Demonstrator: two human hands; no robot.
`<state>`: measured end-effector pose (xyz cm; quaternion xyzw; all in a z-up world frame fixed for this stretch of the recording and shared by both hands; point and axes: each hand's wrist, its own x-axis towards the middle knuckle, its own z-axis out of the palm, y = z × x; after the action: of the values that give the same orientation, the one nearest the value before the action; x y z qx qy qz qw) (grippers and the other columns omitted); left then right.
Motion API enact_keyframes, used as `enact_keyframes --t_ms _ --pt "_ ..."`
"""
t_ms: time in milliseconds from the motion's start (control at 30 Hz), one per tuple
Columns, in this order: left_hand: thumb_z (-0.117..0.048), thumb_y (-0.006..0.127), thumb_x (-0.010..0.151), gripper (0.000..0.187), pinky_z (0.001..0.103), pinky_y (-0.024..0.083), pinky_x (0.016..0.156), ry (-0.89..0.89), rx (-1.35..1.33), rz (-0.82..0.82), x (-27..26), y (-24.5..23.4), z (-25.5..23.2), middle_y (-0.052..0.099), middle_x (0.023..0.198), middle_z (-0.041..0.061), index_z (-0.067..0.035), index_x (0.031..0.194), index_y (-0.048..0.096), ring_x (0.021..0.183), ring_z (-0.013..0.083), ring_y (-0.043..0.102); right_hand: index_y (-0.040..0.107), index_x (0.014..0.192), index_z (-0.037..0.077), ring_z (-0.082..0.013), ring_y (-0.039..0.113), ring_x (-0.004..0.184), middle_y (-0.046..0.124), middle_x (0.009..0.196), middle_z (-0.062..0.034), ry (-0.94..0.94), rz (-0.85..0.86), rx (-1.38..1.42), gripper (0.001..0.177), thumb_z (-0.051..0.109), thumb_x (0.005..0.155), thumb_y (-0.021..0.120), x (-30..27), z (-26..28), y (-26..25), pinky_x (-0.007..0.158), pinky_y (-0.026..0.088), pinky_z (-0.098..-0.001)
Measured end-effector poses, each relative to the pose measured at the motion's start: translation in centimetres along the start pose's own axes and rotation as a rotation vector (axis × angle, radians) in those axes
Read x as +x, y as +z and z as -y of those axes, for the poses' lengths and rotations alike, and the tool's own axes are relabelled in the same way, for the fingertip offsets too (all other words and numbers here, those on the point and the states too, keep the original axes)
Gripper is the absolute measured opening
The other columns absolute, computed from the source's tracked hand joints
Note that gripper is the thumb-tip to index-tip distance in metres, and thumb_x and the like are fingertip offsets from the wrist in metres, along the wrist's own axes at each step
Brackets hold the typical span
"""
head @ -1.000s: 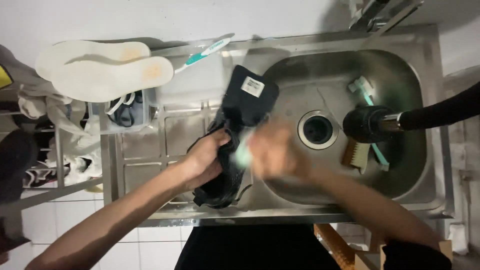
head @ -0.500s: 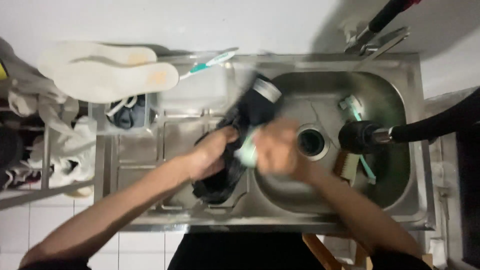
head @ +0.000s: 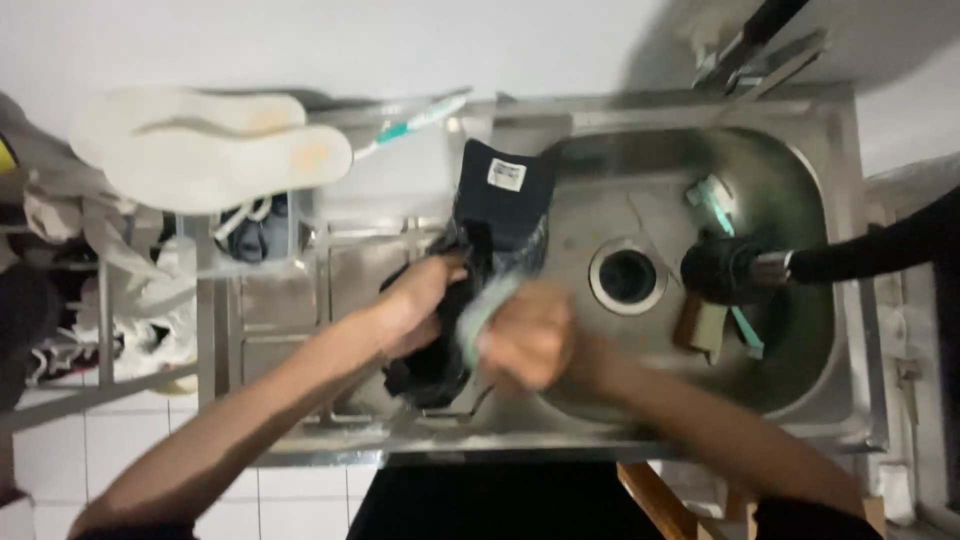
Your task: Cleaning a black shoe in a sink using a large scrub brush and a toothbrush for detailed cleaning.
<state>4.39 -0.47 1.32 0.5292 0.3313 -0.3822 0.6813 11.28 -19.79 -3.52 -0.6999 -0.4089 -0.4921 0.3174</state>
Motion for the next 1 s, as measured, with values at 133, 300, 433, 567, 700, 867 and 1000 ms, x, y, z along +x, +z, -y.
enact_keyframes --t_ms 133,300,433,567,700,867,1000 --pt "-0.032 0.059 0.088 0.069 0.051 0.042 0.113 -0.1 0.044 -0.016 -3.3 1.4 -1.7 0.054 0.151 0.022 -0.006 0.151 0.05 0.142 0.0356 0.049 0.048 0.048 0.016 -0.0179 0.037 0.035 0.041 0.044 0.0035 0.065 0.053 -0.032 0.034 -0.001 0.075 0.059 0.9 0.6 -0.4 0.038 0.03 -0.0311" --pt "-0.038 0.061 0.087 0.077 0.055 0.033 0.119 -0.071 0.039 -0.007 -3.2 1.5 -2.0 0.042 0.162 0.016 -0.012 0.157 0.043 0.15 0.0343 0.039 0.044 0.048 0.019 -0.0153 0.035 0.035 0.038 0.044 0.0076 0.128 0.109 -0.047 0.036 -0.001 0.074 0.058 0.9 2.3 -0.7 0.038 0.028 -0.0291" --pt "-0.037 0.055 0.089 0.078 0.055 0.027 0.121 -0.102 0.11 0.111 -3.9 1.7 -2.4 0.035 0.165 0.023 -0.009 0.16 0.037 0.153 0.0376 0.032 0.041 0.048 0.023 -0.0128 0.033 0.036 0.035 0.044 0.0116 0.183 0.16 -0.075 0.038 -0.001 0.072 0.058 1.0 2.5 -0.8 0.039 0.027 -0.0271" --pt "-0.044 0.061 0.085 0.084 0.059 0.027 0.12 -0.111 0.019 0.109 3.2 -1.6 3.0 0.035 0.166 0.014 -0.017 0.161 0.038 0.153 0.033 0.033 0.055 0.041 0.023 -0.0148 0.042 0.031 0.047 0.039 0.0063 0.247 -0.165 0.04 0.029 0.019 0.068 0.066 0.3 11.1 2.3 0.033 0.028 -0.025" --pt "-0.051 0.047 0.093 0.086 0.06 0.022 0.122 -0.055 0.08 0.239 -1.2 -0.7 -0.1 0.023 0.17 0.021 -0.01 0.165 0.024 0.155 0.0423 0.022 0.051 0.053 0.02 -0.0059 0.039 0.044 0.046 0.053 0.0091 -0.203 -0.199 -0.623 0.03 0.009 0.078 0.061 -34.8 -0.3 6.0 0.041 0.028 -0.0211" --pt "-0.044 0.045 0.094 0.067 0.049 0.026 0.123 -0.078 0.024 0.268 0.4 -1.7 1.1 0.042 0.165 0.01 -0.015 0.155 0.047 0.152 0.0213 0.034 0.049 0.058 0.018 -0.0025 0.037 0.051 0.045 0.06 0.0088 -0.335 -0.162 -1.085 0.032 0.003 0.084 0.058 -3.6 10.9 8.7 0.045 0.028 -0.02" --pt "-0.04 0.054 0.09 0.073 0.042 0.032 0.12 -0.08 -0.023 0.253 -4.4 0.3 -1.6 0.054 0.157 0.007 -0.012 0.157 0.047 0.142 0.0207 0.047 0.05 0.053 0.017 -0.0076 0.037 0.046 0.045 0.054 0.0042 0.108 0.037 -1.06 0.033 0.005 0.083 0.058 -3.1 7.1 8.7 0.042 0.026 -0.0231"
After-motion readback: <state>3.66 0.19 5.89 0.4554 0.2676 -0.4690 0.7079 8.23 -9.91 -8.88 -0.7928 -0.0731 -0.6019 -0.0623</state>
